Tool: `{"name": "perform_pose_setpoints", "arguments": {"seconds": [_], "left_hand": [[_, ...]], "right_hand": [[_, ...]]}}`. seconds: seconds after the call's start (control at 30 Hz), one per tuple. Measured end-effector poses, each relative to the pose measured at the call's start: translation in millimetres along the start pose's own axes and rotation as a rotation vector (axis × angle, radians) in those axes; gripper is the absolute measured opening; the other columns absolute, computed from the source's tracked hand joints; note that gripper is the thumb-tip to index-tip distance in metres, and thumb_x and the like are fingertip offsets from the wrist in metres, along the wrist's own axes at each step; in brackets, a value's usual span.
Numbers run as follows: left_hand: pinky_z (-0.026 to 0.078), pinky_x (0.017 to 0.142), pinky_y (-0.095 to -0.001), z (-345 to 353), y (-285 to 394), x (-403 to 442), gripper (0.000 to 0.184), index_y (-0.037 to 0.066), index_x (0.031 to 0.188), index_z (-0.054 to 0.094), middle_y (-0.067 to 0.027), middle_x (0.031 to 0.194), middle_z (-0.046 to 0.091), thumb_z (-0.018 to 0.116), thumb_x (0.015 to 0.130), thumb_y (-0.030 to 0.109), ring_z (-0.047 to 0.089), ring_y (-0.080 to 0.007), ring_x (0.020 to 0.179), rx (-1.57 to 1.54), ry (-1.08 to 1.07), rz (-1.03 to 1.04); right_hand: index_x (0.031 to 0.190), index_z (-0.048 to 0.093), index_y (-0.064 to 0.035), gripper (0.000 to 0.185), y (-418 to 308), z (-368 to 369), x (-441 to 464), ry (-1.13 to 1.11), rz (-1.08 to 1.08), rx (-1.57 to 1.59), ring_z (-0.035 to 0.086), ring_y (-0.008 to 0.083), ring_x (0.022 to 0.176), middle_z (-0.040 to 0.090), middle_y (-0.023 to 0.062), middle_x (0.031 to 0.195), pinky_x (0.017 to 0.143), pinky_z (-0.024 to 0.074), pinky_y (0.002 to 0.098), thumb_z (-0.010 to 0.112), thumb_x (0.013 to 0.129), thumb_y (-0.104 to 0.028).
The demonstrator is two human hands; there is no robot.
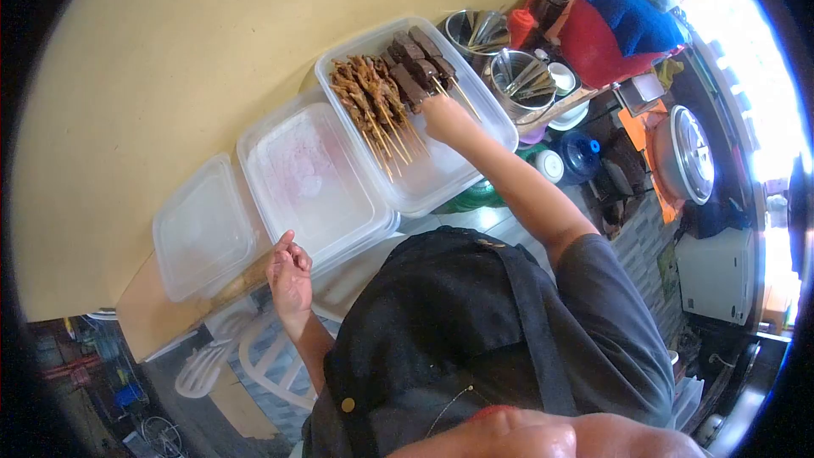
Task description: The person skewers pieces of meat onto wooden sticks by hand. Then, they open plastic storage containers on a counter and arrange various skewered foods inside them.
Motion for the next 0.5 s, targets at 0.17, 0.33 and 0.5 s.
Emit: {"name": "perform_pose_setpoints", "arguments": {"seconds": [0.17, 0.33, 0.5], "left_hand": [[0.035, 0.06, -0.022, -3, 1, -1, 0.037, -0.001, 0.114, 0.052, -0.0024, 0.082, 0.051, 0.057, 0.085, 0.021, 0.042, -0.0107, 0.067, -0.002, 0.002, 0.01], [0.035, 0.06, -0.022, -6, 1, -3, 0.037, -0.001, 0.113, 0.052, -0.0022, 0.082, 0.051, 0.058, 0.084, 0.021, 0.042, -0.0105, 0.068, -0.01, 0.024, 0.015], [0.035, 0.06, -0.0218, -4, 0, -2, 0.036, -0.001, 0.113, 0.052, -0.002, 0.082, 0.051, 0.058, 0.084, 0.02, 0.042, -0.0103, 0.068, -0.006, 0.018, 0.006]], "right_hand": [[0.075, 0.061, 0.0054, 0.013, 13, 22, 15, -0.171, 0.148, 0.02, 0.063, 0.0321, 0.074, 0.062, 0.0196, 0.075, 0.068, 0.0517, 0.0403, 0.053, 0.07, -0.004], [0.068, 0.061, 0.0065, 0.013, 22, 34, 13, -0.325, 0.215, 0.175, 0.064, 0.0288, 0.06, 0.061, 0.0188, 0.061, 0.059, 0.0531, 0.0374, 0.054, 0.069, -0.004], [0.067, 0.057, 0.0083, 0.013, 25, 55, 28, -0.322, 0.097, 0.102, 0.062, 0.0229, 0.047, 0.059, 0.0153, 0.054, 0.046, 0.0524, 0.0329, 0.048, 0.07, 0.0]]}}
Point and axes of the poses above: each hand's wrist, its own x-axis towards the middle knuckle, its own z-axis out of the palm, y = z × x, the point moved 10 cm from there along x, towards the middle knuckle
